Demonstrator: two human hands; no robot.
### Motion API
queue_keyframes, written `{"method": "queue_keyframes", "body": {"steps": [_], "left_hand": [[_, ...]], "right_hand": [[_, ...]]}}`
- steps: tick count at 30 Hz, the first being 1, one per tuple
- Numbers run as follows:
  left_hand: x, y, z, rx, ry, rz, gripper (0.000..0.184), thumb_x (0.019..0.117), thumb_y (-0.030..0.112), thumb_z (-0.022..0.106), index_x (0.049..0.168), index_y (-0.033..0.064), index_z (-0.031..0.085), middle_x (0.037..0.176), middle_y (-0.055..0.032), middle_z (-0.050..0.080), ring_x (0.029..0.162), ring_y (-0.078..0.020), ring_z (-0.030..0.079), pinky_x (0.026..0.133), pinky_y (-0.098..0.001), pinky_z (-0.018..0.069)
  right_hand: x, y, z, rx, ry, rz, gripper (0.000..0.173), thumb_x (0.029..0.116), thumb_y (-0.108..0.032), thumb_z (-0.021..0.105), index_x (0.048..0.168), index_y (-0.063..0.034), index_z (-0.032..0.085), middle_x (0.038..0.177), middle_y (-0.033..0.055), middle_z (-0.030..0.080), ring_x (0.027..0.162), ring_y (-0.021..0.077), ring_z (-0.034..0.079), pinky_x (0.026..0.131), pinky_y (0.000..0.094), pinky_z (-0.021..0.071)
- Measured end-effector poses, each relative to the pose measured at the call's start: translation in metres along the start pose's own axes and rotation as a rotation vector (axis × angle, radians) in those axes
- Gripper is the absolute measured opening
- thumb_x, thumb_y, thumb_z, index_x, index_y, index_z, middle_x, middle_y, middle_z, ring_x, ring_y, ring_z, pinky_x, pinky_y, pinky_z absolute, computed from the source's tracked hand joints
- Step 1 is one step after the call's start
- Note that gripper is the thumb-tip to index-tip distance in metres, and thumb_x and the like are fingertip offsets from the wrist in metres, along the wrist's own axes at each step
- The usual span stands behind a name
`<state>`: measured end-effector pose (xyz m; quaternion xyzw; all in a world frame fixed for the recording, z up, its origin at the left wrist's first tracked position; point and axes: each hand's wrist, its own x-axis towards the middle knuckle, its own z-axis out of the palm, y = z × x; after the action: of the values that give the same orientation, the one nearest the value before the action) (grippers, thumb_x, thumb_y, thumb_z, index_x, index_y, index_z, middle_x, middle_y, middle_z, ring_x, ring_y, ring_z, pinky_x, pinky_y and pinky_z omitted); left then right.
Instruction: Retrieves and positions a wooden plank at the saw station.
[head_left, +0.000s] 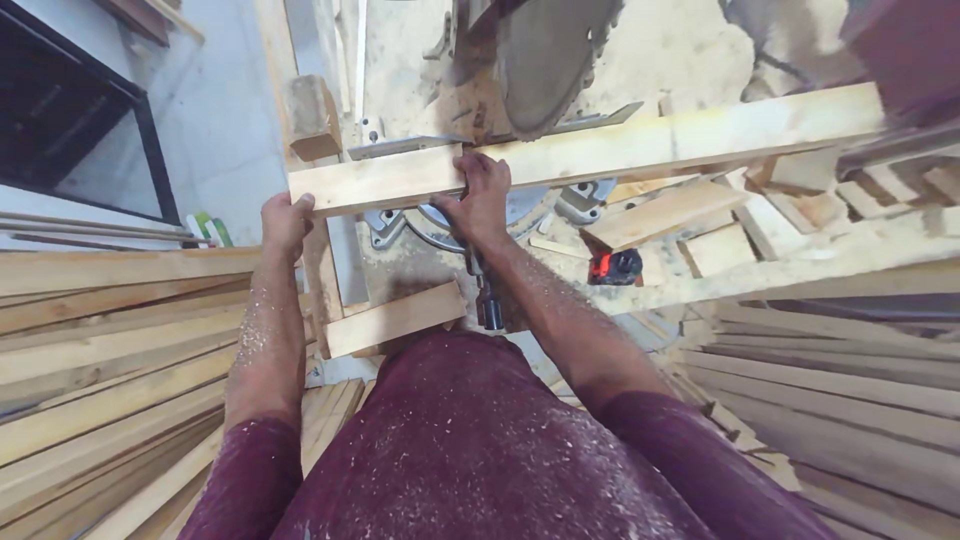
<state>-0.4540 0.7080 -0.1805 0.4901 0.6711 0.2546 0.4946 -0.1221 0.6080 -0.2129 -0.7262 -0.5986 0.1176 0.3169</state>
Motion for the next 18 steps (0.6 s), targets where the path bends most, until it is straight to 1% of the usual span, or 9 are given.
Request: {"method": "queue_keyframes", "body": {"steps": [2, 4, 6, 8, 10, 12, 15, 16, 18], "left_hand": [[-0.006, 0.006, -0.002, -0.008, -0.026, -0.034, 0.032, 0.1039, 0.027, 0.060, 0.129, 0.0075, 0.061, 0.113, -0.0111, 0.070, 0.091, -0.0209, 0.071, 0.082, -0.0407, 0.0602], [-0.008, 0.005, -0.001, -0.018, 0.002, 0.017, 0.035, 0.1019, 0.022, 0.063, 0.135, 0.0113, 0.061, 0.120, -0.0114, 0.069, 0.098, -0.0229, 0.071, 0.086, -0.0433, 0.0608], [-0.005, 0.002, 0.003, -0.012, 0.066, 0.081, 0.038, 0.0978, 0.017, 0.068, 0.135, 0.0104, 0.064, 0.122, -0.0114, 0.070, 0.104, -0.0231, 0.072, 0.091, -0.0453, 0.0610], [-0.001, 0.001, 0.007, -0.035, 0.107, 0.077, 0.036, 0.0955, 0.015, 0.070, 0.131, 0.0078, 0.065, 0.119, -0.0114, 0.071, 0.103, -0.0223, 0.072, 0.090, -0.0441, 0.0615], [0.001, 0.001, 0.008, -0.100, 0.102, 0.049, 0.035, 0.0964, 0.014, 0.069, 0.129, 0.0046, 0.064, 0.116, -0.0120, 0.071, 0.099, -0.0216, 0.072, 0.087, -0.0416, 0.0621], [0.005, 0.003, 0.006, -0.146, 0.013, 0.026, 0.035, 0.1029, 0.021, 0.061, 0.133, 0.0026, 0.058, 0.118, -0.0130, 0.069, 0.102, -0.0217, 0.071, 0.089, -0.0410, 0.0612], [0.012, 0.006, 0.001, -0.143, -0.151, -0.033, 0.049, 0.1100, 0.041, 0.044, 0.142, 0.0049, 0.049, 0.127, -0.0123, 0.067, 0.111, -0.0213, 0.069, 0.095, -0.0418, 0.0592], [0.016, 0.007, -0.001, -0.114, -0.185, -0.063, 0.054, 0.1094, 0.048, 0.041, 0.142, 0.0061, 0.049, 0.126, -0.0118, 0.067, 0.108, -0.0213, 0.070, 0.092, -0.0419, 0.0598], [0.026, 0.008, -0.004, -0.065, -0.244, -0.145, 0.062, 0.1059, 0.060, 0.039, 0.140, 0.0101, 0.053, 0.118, -0.0099, 0.070, 0.093, -0.0213, 0.072, 0.080, -0.0403, 0.0618]], "right_hand": [[0.000, 0.000, 0.000, 0.002, 0.002, -0.005, 0.066, 0.0823, -0.049, 0.081, 0.135, -0.0120, 0.064, 0.139, 0.0109, 0.063, 0.137, 0.0334, 0.052, 0.121, 0.0629, 0.0246], [-0.002, 0.001, 0.000, 0.008, 0.007, -0.009, 0.065, 0.0826, -0.050, 0.080, 0.134, -0.0123, 0.065, 0.140, 0.0108, 0.063, 0.137, 0.0331, 0.052, 0.122, 0.0623, 0.0249], [-0.002, 0.001, 0.000, 0.005, 0.014, -0.010, 0.065, 0.0829, -0.050, 0.080, 0.134, -0.0129, 0.065, 0.138, 0.0102, 0.064, 0.136, 0.0319, 0.053, 0.122, 0.0610, 0.0254], [-0.002, 0.001, 0.001, 0.007, 0.020, 0.000, 0.065, 0.0824, -0.050, 0.080, 0.134, -0.0142, 0.065, 0.137, 0.0084, 0.064, 0.136, 0.0301, 0.053, 0.123, 0.0597, 0.0248], [-0.002, 0.002, 0.002, 0.002, 0.028, 0.007, 0.065, 0.0809, -0.050, 0.081, 0.133, -0.0148, 0.066, 0.136, 0.0078, 0.065, 0.136, 0.0293, 0.054, 0.124, 0.0591, 0.0252], [-0.001, 0.002, 0.003, -0.025, 0.033, -0.003, 0.066, 0.0809, -0.052, 0.081, 0.133, -0.0152, 0.066, 0.137, 0.0090, 0.065, 0.135, 0.0305, 0.055, 0.123, 0.0594, 0.0271], [-0.007, 0.005, 0.006, -0.113, 0.021, -0.074, 0.065, 0.0903, -0.058, 0.070, 0.138, -0.0139, 0.064, 0.142, 0.0132, 0.062, 0.139, 0.0355, 0.051, 0.121, 0.0633, 0.0253], [-0.009, 0.004, 0.005, -0.137, -0.001, -0.085, 0.065, 0.0935, -0.057, 0.066, 0.141, -0.0128, 0.061, 0.145, 0.0149, 0.059, 0.141, 0.0370, 0.049, 0.121, 0.0647, 0.0230], [-0.009, 0.004, 0.005, -0.195, -0.002, -0.103, 0.064, 0.0952, -0.057, 0.063, 0.142, -0.0141, 0.061, 0.147, 0.0127, 0.059, 0.142, 0.0343, 0.049, 0.122, 0.0631, 0.0245]]}}
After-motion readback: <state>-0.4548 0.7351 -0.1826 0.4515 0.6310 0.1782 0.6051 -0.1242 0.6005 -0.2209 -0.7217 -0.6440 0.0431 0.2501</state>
